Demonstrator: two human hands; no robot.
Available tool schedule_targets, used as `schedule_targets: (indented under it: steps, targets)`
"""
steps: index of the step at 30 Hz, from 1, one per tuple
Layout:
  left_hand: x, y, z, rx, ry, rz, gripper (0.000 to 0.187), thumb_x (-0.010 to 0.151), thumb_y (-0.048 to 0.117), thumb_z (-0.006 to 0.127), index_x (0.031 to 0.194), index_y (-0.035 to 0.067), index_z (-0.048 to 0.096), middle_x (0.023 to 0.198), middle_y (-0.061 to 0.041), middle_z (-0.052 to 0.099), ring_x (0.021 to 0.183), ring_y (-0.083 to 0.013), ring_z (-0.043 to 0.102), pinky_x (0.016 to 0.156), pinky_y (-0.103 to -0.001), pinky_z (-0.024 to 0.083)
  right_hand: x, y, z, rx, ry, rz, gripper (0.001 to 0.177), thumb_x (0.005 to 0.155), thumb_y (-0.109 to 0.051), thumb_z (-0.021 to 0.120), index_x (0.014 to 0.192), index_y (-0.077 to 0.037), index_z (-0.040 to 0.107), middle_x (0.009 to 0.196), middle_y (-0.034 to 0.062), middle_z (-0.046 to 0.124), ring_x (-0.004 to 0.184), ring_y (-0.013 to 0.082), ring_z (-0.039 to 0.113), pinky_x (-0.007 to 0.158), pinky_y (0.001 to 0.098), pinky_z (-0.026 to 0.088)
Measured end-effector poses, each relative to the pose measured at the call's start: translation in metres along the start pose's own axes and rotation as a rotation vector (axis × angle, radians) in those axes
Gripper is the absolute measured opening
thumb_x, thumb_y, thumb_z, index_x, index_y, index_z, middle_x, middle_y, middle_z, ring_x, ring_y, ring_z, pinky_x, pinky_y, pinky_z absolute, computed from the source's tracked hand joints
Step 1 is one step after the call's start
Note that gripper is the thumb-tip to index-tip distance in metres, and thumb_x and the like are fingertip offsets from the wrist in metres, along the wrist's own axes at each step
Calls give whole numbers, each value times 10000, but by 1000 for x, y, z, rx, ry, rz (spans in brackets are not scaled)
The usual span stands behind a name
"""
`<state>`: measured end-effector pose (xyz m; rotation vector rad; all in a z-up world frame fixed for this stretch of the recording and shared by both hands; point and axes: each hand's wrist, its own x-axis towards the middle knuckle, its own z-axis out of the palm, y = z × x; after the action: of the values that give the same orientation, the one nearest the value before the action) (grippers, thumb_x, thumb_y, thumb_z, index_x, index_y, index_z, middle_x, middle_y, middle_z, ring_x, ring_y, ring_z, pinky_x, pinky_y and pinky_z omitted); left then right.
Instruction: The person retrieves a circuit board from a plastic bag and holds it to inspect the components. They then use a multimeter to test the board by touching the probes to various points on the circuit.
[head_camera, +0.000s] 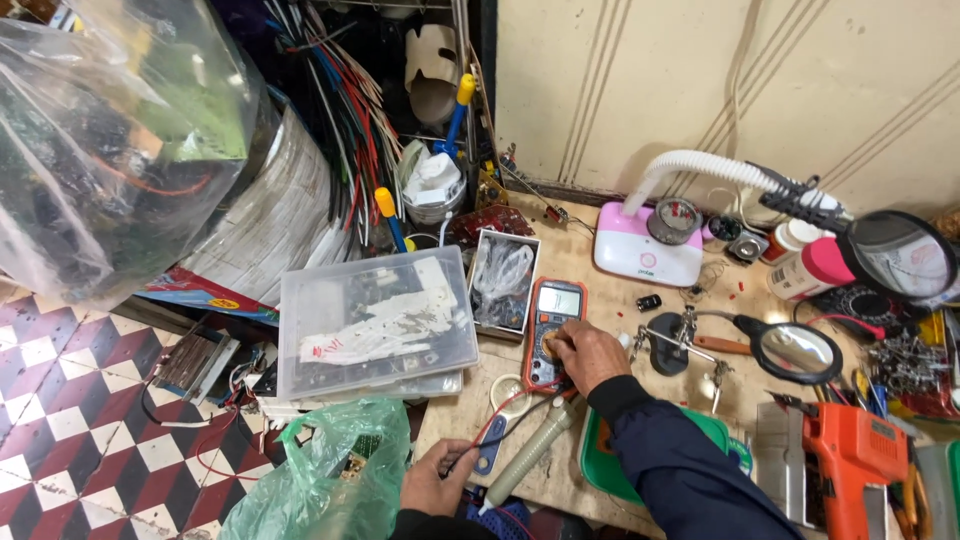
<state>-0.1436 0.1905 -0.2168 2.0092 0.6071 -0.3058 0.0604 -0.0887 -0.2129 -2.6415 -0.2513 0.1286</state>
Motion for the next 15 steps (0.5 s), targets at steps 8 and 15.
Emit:
schedule_targets:
  steps: [8,15]
  targets:
    - [-24,54,-29,-680,-203,-291,329,958,142,845,1215,-61,816,812,-246,786,610,-285,725,633,-407,653,-173,-129,-86,537,-40,359,430,1072,-488,557,968,-151,803,865,26,805,817,160,714,819,356,550]
    - [-26,70,-23,-1099,-455,-478,500,1019,110,726,1513,39,692,974,-168,803,749,-197,753,811,-396,687,-244,-149,-18,993,-400,220,743,992,-438,734,1678,-252,519,1354,-27,672,1252,55,579,1079,246,442]
